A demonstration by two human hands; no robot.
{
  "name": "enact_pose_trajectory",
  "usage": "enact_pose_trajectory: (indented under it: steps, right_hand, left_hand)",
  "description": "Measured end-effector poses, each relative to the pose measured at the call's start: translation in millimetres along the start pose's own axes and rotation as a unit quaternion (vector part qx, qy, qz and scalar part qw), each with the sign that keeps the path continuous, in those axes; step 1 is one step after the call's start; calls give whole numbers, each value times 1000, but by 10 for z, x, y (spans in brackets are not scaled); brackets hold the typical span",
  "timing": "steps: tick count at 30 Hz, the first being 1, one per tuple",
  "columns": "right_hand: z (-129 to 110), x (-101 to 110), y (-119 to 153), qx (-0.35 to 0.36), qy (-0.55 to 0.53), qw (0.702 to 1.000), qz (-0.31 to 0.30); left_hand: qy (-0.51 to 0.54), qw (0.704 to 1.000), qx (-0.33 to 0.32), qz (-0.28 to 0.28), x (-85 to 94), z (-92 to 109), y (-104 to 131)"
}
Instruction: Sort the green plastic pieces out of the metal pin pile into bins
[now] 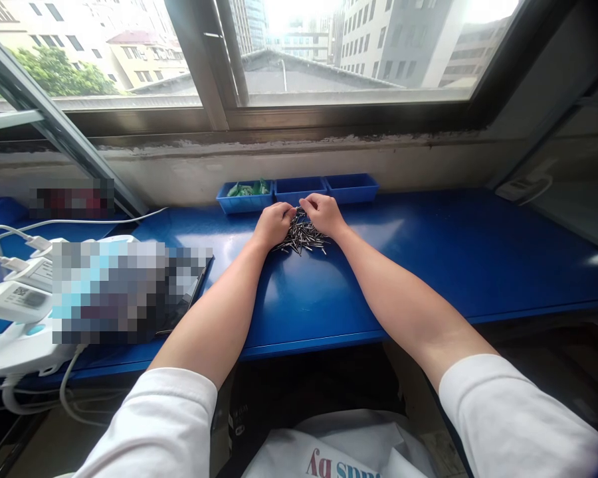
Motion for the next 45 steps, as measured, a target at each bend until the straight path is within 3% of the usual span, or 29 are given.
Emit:
enact_pose_trajectory:
  steps: [8, 13, 17, 25, 31, 38, 42, 45]
  right_hand:
    - [71, -6, 0, -34, -68, 997, 4]
    - [159, 156, 1, -69, 44, 996, 39]
    - [270, 313, 32, -117, 189, 973, 59]
    - [528, 286, 85, -188, 251, 949, -6]
    - [548, 247, 82, -173, 239, 955, -1]
    - [239, 191, 30, -77, 238, 968, 21]
    - [121, -82, 32, 5, 154, 984, -85]
    - [124, -265, 82, 19, 121, 977, -177]
  left_hand:
    - [-43, 999, 28, -17, -14, -34, -5]
    - [-87, 993, 74, 23, 51, -129, -42]
    - [-114, 988, 107, 11, 14, -266, -59]
    - [-121, 987, 101, -23, -72, -322, -55]
    - [-129, 985, 107, -33, -75, -313, -45]
    - [-93, 984, 107, -107, -165, -216, 26]
    - [-75, 981, 104, -144, -193, -175, 59]
    - [-53, 981, 105, -152, -187, -171, 64]
Point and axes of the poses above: each hand's wrist, its own y-axis away from the middle knuckle, its own x-axis out of the back of the hand, z = x × y, the point moved 8 cm from there along -y, towards the middle knuckle, and after that the axes turned 9 degrees about x, right-handed, at the moved point
